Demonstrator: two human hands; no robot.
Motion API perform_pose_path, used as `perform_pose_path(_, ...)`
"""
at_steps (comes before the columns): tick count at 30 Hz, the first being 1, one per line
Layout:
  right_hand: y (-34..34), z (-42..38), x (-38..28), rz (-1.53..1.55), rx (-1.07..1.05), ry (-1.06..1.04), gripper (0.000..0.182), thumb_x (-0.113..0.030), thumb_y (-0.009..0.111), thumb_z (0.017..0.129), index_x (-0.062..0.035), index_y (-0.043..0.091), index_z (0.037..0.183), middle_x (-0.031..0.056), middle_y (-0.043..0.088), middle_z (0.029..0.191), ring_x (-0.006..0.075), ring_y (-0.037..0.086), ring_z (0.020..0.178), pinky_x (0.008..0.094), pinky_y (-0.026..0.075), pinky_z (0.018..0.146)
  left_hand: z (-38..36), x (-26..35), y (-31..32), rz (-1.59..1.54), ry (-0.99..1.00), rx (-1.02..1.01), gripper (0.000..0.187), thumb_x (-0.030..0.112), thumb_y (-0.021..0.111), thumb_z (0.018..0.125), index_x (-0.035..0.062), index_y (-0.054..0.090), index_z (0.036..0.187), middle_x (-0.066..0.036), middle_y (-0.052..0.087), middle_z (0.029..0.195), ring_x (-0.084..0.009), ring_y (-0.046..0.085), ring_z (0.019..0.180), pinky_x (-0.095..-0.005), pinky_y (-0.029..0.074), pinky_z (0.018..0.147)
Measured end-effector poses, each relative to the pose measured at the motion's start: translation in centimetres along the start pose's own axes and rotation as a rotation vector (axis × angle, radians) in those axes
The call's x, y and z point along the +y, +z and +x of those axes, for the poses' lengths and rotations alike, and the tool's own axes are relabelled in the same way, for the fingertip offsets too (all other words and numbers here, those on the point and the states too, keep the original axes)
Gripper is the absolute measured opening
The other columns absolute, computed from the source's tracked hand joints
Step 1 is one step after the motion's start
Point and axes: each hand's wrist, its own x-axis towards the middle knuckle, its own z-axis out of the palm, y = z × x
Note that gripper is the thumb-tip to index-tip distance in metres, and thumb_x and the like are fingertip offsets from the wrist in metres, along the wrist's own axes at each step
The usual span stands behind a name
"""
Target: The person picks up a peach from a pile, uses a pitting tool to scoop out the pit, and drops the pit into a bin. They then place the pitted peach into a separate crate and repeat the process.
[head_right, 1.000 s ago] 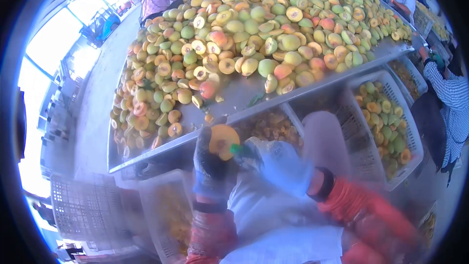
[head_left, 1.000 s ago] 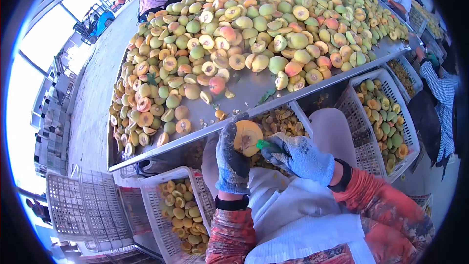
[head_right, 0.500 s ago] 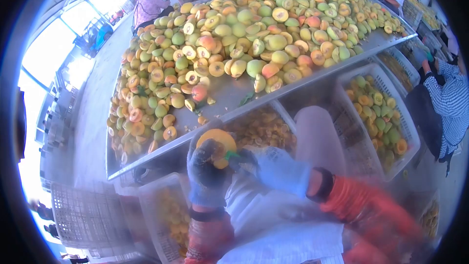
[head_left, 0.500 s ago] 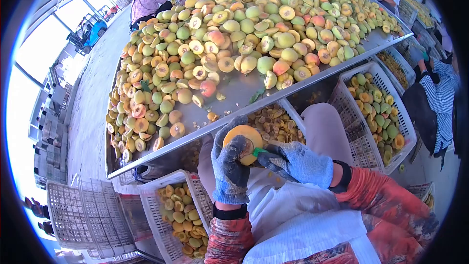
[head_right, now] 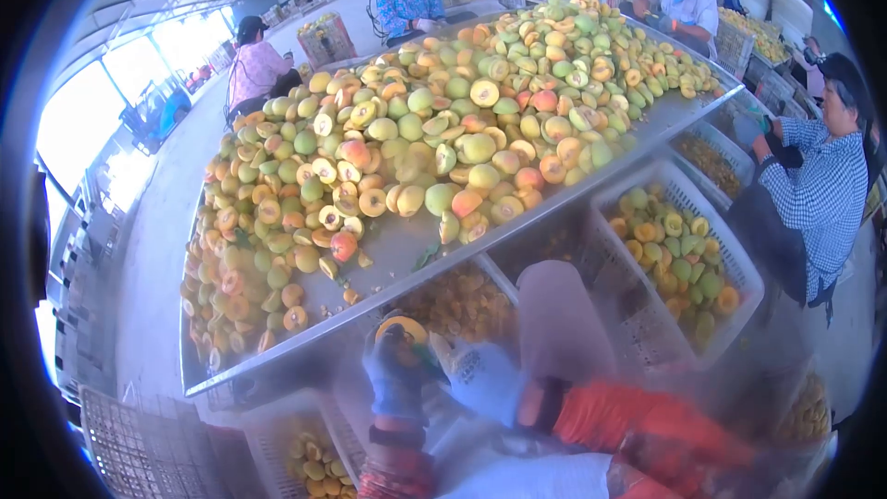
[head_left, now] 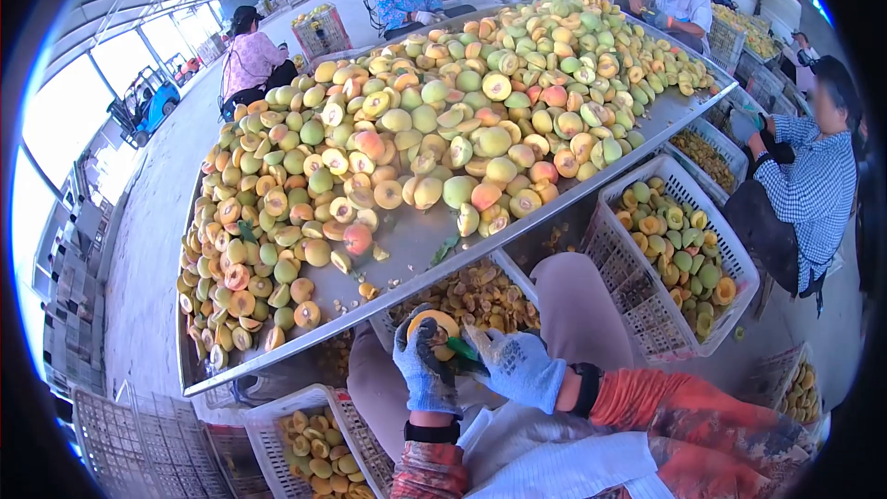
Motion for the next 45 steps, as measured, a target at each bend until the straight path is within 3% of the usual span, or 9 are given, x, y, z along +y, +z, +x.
perform_pose_path(6, 0.6, -0.5, 0.3, -0.362, -0.241, -0.106, 0.052, -0.018, 0.056, 0.077, 0.0039, 0.042, 0.122, 0.0172, 0.062, 0.076, 0.0281, 0.063, 0.062, 0.0394, 0.048, 0.053, -1.7, 0.7, 1.1, 0.2, 0.228, -0.045, 0.023, 0.006, 0.06, 0.083, -0.001, 0.058, 0.105, -0.01, 0.062, 0.099, -0.0162, 0.059, 0.086, -0.0269, 0.049, 0.076)
perform_pose_path(24, -2.7, 1.5, -1.6, 1.541, -0.908, 0.662, 0.032, -0.017, 0.065, 0.078, -0.0077, 0.047, 0.102, -0.0008, 0.047, 0.068, 0.0057, 0.042, 0.047, 0.0207, 0.035, 0.037, -1.0, 6.9, 0.5, 0.858, 0.446, -0.527, 0.018, 0.008, 0.06, 0.083, -0.0043, 0.065, 0.096, -0.007, 0.066, 0.089, -0.0104, 0.059, 0.08, -0.0231, 0.048, 0.071)
perform_pose_path(25, -2.7, 1.6, -1.7, 1.579, -0.932, 0.656, 0.032, -0.017, 0.066, 0.078, -0.0074, 0.048, 0.103, -0.0006, 0.047, 0.068, 0.0049, 0.042, 0.047, 0.02, 0.034, 0.037, -1.4, 7.4, 0.8, 0.694, 0.102, -0.414, 0.021, 0.013, 0.061, 0.083, -0.0038, 0.065, 0.095, -0.007, 0.066, 0.088, -0.0105, 0.059, 0.08, -0.024, 0.048, 0.072)
perform_pose_path(32, -1.6, 2.3, 0.0, 1.934, -0.832, 0.738, 0.038, -0.012, 0.066, 0.074, -0.0022, 0.051, 0.107, 0.0025, 0.051, 0.067, 0.0087, 0.043, 0.042, 0.0199, 0.032, 0.035, 0.1, 7.9, 1.0, 0.449, 0.077, -0.396, 0.022, 0.014, 0.059, 0.085, -0.0028, 0.065, 0.096, -0.005, 0.065, 0.089, -0.0098, 0.057, 0.074, -0.0233, 0.046, 0.068)
perform_pose_path(34, -0.9, 2.3, 0.5, 1.99, -0.835, 0.75, 0.039, -0.011, 0.066, 0.073, -0.0009, 0.05, 0.107, 0.0034, 0.051, 0.065, 0.011, 0.044, 0.042, 0.0217, 0.032, 0.034, 0.9, 6.3, 1.0, 0.594, 0.489, -0.407, 0.023, 0.016, 0.058, 0.086, -0.0021, 0.065, 0.098, -0.005, 0.065, 0.09, -0.009, 0.056, 0.074, -0.0232, 0.045, 0.065)
perform_pose_path(39, -0.9, 2.8, 1.4, 2.087, -0.899, 0.663, 0.042, -0.014, 0.063, 0.076, 0.001, 0.048, 0.112, 0.0031, 0.051, 0.067, 0.0092, 0.046, 0.047, 0.0206, 0.036, 0.038, 2.1, 6.1, 1.8, 0.518, 0.005, -0.411, 0.034, 0.026, 0.048, 0.089, -0.0022, 0.059, 0.107, -0.008, 0.06, 0.095, -0.0154, 0.056, 0.068, -0.0262, 0.046, 0.061)
perform_pose_path(41, -1.3, 3.5, 1.3, 2.131, -0.965, 0.526, 0.041, -0.017, 0.061, 0.079, 0.0, 0.048, 0.113, 0.0025, 0.051, 0.068, 0.007, 0.048, 0.052, 0.019, 0.037, 0.042, 4.3, 2.9, 0.8, -0.166, -0.139, -0.17, 0.03, 0.03, 0.053, 0.09, 0.0014, 0.063, 0.093, -0.008, 0.064, 0.083, -0.0189, 0.06, 0.076, -0.0283, 0.049, 0.066)
perform_pose_path(42, -2.3, 4.2, 0.7, 2.032, -0.879, 0.474, 0.04, -0.018, 0.061, 0.08, -0.0011, 0.048, 0.114, 0.0015, 0.052, 0.072, 0.006, 0.049, 0.054, 0.0181, 0.037, 0.043, 11.3, -1.4, -7.2, -0.143, -0.377, -0.416, 0.045, 0.034, 0.049, 0.09, -0.0015, 0.049, 0.118, -0.012, 0.058, 0.106, -0.0209, 0.06, 0.083, -0.0307, 0.051, 0.072)
perform_pose_path(45, -3.1, 6.3, 1.6, 1.801, -0.667, 0.547, 0.04, -0.022, 0.063, 0.082, -0.0027, 0.05, 0.114, -0.001, 0.052, 0.071, 0.0048, 0.048, 0.05, 0.0189, 0.036, 0.04, 6.2, 1.7, -0.7, -0.274, -0.27, -0.183, 0.048, 0.043, 0.046, 0.09, 0.0025, 0.05, 0.116, -0.011, 0.059, 0.101, -0.0249, 0.06, 0.092, -0.0364, 0.053, 0.075)
